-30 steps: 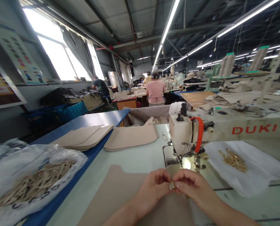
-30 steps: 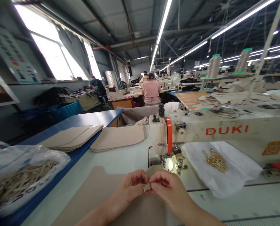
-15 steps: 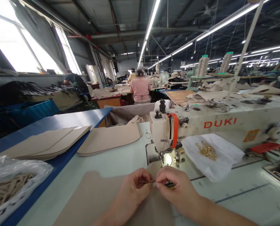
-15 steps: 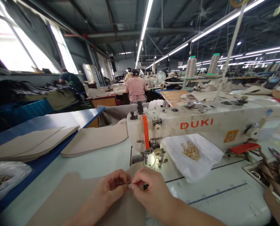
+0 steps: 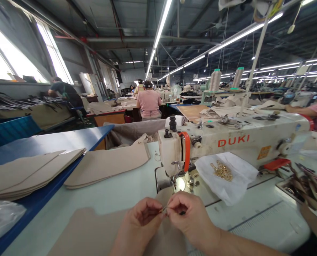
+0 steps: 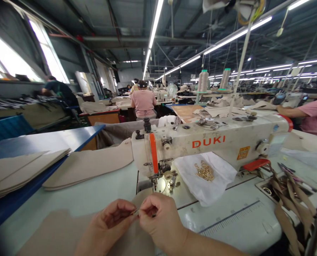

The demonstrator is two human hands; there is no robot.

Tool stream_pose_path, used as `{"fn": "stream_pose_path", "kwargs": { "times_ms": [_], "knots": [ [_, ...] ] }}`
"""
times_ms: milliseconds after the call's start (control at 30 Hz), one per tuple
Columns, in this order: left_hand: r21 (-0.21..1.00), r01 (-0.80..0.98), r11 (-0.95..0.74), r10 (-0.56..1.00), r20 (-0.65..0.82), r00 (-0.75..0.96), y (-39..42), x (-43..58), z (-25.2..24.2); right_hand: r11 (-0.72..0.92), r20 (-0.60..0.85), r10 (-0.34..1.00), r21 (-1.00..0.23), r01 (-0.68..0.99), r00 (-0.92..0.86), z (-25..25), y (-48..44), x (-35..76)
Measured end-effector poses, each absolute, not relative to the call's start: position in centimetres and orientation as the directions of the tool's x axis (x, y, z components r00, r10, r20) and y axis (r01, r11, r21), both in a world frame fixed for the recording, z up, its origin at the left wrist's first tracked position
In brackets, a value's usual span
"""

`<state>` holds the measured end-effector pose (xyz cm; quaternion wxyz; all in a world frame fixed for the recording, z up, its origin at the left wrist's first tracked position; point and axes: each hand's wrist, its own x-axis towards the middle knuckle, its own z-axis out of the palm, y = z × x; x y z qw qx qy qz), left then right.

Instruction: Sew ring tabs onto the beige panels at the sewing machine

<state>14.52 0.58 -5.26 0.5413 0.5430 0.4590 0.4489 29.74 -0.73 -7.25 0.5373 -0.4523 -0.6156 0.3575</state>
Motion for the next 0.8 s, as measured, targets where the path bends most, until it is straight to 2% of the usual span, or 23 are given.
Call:
{"fn": "stream_pose_path", "kwargs": {
  "times_ms": [167, 367, 600, 800],
  "knots": [
    [0.986, 0.114, -0.125, 0.981, 0.105, 0.161, 0.26, 14.08, -5.94, 0.291, 0.285, 0.957, -0.947, 0.135, -0.061, -6.90, -1.21, 29.97],
    [0.965, 0.201, -0.169, 0.979, 0.141, 0.146, 0.08, 13.94, -5.64, 0.176, 0.174, 0.982, -0.984, 0.022, -0.079, -6.82, -1.41, 30.49],
    [0.931, 0.300, -0.210, 0.974, 0.175, 0.141, -0.05, 13.82, -5.74, 0.182, 0.174, 0.981, -0.979, 0.093, -0.088, -7.10, -1.36, 30.64],
    [0.939, 0.288, -0.188, 0.971, 0.134, 0.196, 0.21, 13.80, -6.05, 0.158, 0.147, 0.986, -0.974, 0.163, -0.080, -6.53, -1.49, 30.43]
  ]
}}
